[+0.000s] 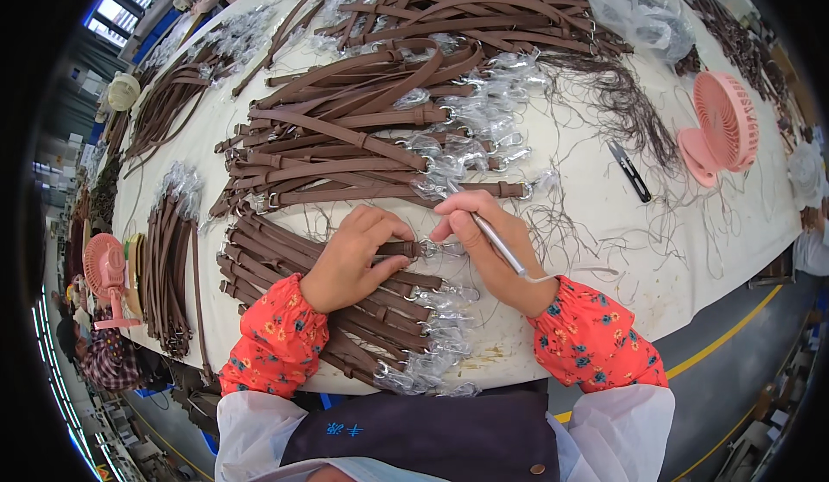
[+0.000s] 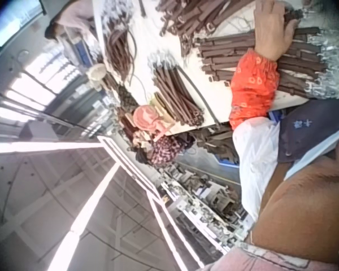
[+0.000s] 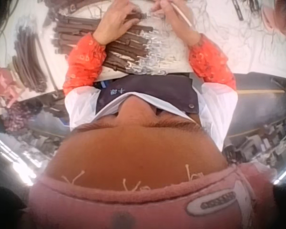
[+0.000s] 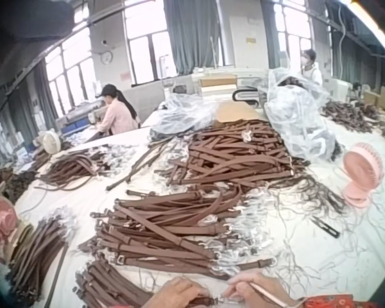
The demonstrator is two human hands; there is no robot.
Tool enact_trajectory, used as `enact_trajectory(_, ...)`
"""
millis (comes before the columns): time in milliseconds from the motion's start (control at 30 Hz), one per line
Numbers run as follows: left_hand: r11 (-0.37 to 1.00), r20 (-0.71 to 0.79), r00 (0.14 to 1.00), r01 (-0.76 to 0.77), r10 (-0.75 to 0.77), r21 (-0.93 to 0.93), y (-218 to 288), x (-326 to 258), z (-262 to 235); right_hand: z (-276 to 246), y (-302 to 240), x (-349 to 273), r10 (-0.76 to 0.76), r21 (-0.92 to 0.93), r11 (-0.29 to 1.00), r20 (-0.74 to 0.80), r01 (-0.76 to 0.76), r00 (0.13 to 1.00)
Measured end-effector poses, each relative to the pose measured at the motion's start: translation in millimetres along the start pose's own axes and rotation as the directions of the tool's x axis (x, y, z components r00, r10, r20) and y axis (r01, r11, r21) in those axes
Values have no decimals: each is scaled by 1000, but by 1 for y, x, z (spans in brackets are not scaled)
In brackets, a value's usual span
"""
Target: The person sits at a workbench and repeatedly attaches metal hardware to brown leather straps using a metal tool. They pick up a strap, position the hardware, and use the tool to secure it before placing the finished item on the table.
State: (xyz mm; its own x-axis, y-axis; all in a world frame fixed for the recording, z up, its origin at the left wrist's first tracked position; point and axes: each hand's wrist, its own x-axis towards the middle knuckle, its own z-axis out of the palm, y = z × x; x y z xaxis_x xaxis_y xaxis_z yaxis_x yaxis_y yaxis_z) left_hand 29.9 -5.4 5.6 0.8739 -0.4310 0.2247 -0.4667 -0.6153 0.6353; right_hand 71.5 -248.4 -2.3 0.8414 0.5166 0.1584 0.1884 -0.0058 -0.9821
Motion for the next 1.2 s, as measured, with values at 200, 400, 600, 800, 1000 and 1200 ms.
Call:
enact_trajectory(200, 942, 10, 987, 154, -158, -298, 7, -2, 11, 3, 5, 2, -248, -365, 880, 194, 304, 949)
enact_trajectory(400, 954, 72, 982, 189, -177, -233, 2, -2, 0, -1, -2, 1, -193, -403, 869, 257, 287, 947)
enact_trajectory(600, 966, -32, 995, 100, -95, 238, -6, -3, -27, -1, -4, 0, -177, -401, 878, 232, 260, 957)
enact_trajectory(800, 955, 70, 981, 190, -179, -228, 13, -2, -14, -1, -4, 5, -341, -513, 758, 215, 403, 915)
enact_trajectory(1000, 927, 77, 969, 249, -237, -281, 11, 2, -13, 3, -6, -4, -59, -114, 991, 57, 65, 997)
enact_trajectory(1200, 987, -18, 994, 105, -108, -123, 9, 1, 12, 7, -3, -2, 69, 228, 971, 28, -73, 997)
